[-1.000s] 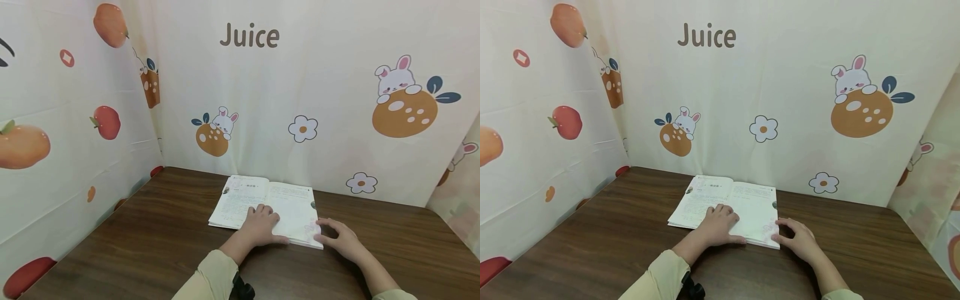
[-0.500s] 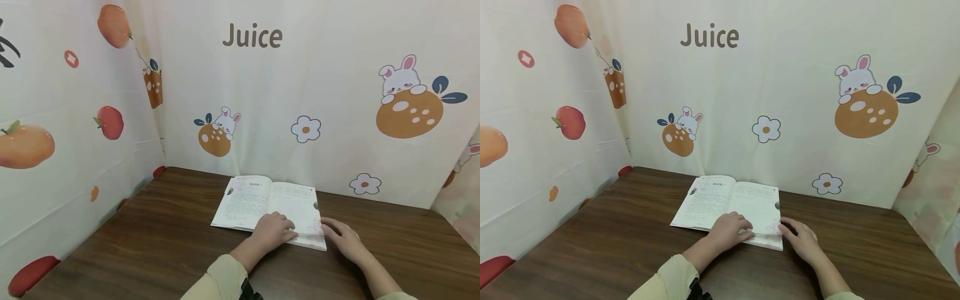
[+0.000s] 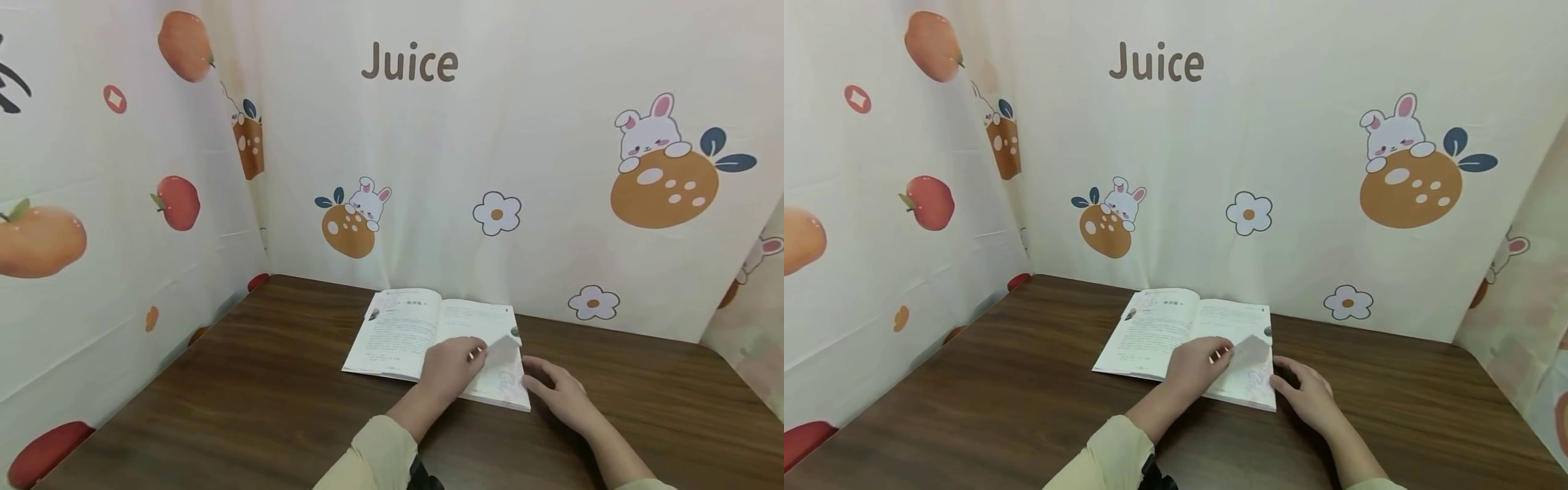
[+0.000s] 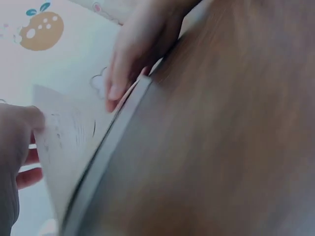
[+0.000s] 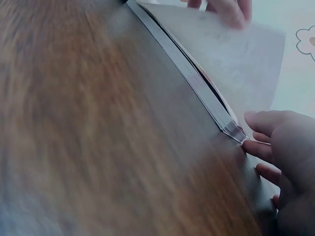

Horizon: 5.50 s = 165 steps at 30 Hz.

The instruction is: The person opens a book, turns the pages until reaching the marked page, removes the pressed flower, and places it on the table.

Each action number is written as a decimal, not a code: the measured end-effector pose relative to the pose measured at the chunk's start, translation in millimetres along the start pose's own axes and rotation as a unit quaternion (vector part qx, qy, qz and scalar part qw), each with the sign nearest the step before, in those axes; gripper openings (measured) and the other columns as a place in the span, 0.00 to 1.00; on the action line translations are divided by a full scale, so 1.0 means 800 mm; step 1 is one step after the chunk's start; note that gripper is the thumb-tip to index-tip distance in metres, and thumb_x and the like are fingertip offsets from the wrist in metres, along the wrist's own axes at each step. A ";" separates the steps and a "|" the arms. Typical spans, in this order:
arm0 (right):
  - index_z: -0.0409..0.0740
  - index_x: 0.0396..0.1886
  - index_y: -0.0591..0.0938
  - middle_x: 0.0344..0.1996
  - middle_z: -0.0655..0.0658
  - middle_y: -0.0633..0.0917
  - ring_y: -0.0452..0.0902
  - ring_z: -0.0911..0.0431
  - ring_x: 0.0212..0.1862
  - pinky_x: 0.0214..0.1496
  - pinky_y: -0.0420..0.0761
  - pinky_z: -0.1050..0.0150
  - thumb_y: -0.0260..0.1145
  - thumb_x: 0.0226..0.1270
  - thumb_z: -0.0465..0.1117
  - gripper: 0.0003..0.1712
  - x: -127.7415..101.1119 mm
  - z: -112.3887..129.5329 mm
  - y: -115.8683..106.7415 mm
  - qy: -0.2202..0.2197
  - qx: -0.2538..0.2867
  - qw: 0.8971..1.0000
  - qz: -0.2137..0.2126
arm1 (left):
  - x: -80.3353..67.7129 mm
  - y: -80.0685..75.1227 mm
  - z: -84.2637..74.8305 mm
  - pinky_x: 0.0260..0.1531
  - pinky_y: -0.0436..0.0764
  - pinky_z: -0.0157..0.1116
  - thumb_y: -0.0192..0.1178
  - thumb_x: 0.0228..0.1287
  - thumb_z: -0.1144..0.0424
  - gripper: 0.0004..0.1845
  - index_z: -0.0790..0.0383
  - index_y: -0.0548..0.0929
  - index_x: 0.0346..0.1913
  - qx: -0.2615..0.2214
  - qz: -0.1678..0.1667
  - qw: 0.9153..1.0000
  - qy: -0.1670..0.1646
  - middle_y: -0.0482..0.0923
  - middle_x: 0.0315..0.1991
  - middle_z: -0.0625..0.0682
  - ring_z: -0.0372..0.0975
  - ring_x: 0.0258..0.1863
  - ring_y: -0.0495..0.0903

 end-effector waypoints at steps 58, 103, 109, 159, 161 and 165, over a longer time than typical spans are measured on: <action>0.43 0.57 0.75 0.60 0.31 0.70 0.57 0.32 0.62 0.55 0.56 0.31 0.64 0.57 0.59 0.33 0.001 -0.002 0.003 -0.006 -0.010 1.000 0.007 | -0.066 -0.065 0.250 0.22 0.65 0.34 0.62 0.54 0.59 0.11 0.58 0.76 0.20 -0.096 0.192 0.918 -0.334 0.71 0.20 0.49 0.40 0.21 0.68; 0.48 0.61 0.72 0.64 0.33 0.65 0.51 0.32 0.65 0.55 0.53 0.29 0.65 0.58 0.55 0.33 -0.002 -0.005 -0.005 -0.037 0.039 0.996 0.072 | -0.027 0.037 0.041 0.61 0.51 0.58 0.54 0.50 0.29 0.34 0.40 0.74 0.59 -0.010 0.306 0.949 -0.077 0.54 0.69 0.52 0.49 0.67 0.52; 0.50 0.59 0.75 0.66 0.37 0.64 0.45 0.33 0.67 0.55 0.47 0.27 0.68 0.55 0.52 0.31 -0.003 -0.007 -0.008 -0.053 0.058 0.992 0.095 | -0.029 0.037 0.040 0.61 0.48 0.59 0.53 0.45 0.25 0.40 0.40 0.72 0.61 -0.013 0.312 0.947 -0.072 0.52 0.70 0.52 0.49 0.67 0.50; 0.39 0.65 0.68 0.63 0.32 0.65 0.53 0.33 0.65 0.57 0.53 0.32 0.42 0.72 0.59 0.34 0.001 -0.002 -0.004 0.020 0.039 0.999 0.031 | -0.004 -0.064 0.127 0.23 0.71 0.32 0.63 0.57 0.58 0.12 0.57 0.77 0.20 -0.171 -0.171 0.959 -0.149 0.74 0.20 0.45 0.38 0.23 0.74; 0.39 0.65 0.68 0.63 0.32 0.65 0.53 0.33 0.65 0.57 0.54 0.31 0.42 0.72 0.58 0.33 0.002 -0.002 -0.004 0.019 0.037 0.999 0.032 | -0.002 -0.072 0.138 0.23 0.71 0.33 0.63 0.56 0.59 0.12 0.58 0.77 0.19 -0.179 -0.172 0.955 -0.162 0.74 0.20 0.46 0.38 0.23 0.74; 0.38 0.65 0.68 0.63 0.32 0.66 0.54 0.33 0.65 0.56 0.54 0.31 0.43 0.73 0.57 0.33 0.004 -0.001 -0.005 0.014 0.040 0.999 0.034 | -0.001 -0.081 0.160 0.23 0.71 0.34 0.63 0.56 0.59 0.10 0.59 0.79 0.23 -0.188 -0.124 0.953 -0.203 0.73 0.20 0.47 0.38 0.22 0.72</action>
Point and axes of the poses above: each hand's wrist, its own x-axis towards the middle knuckle, its own y-axis out of the palm, z = x × y, the point moved 5 cm from there along x, towards the middle knuckle
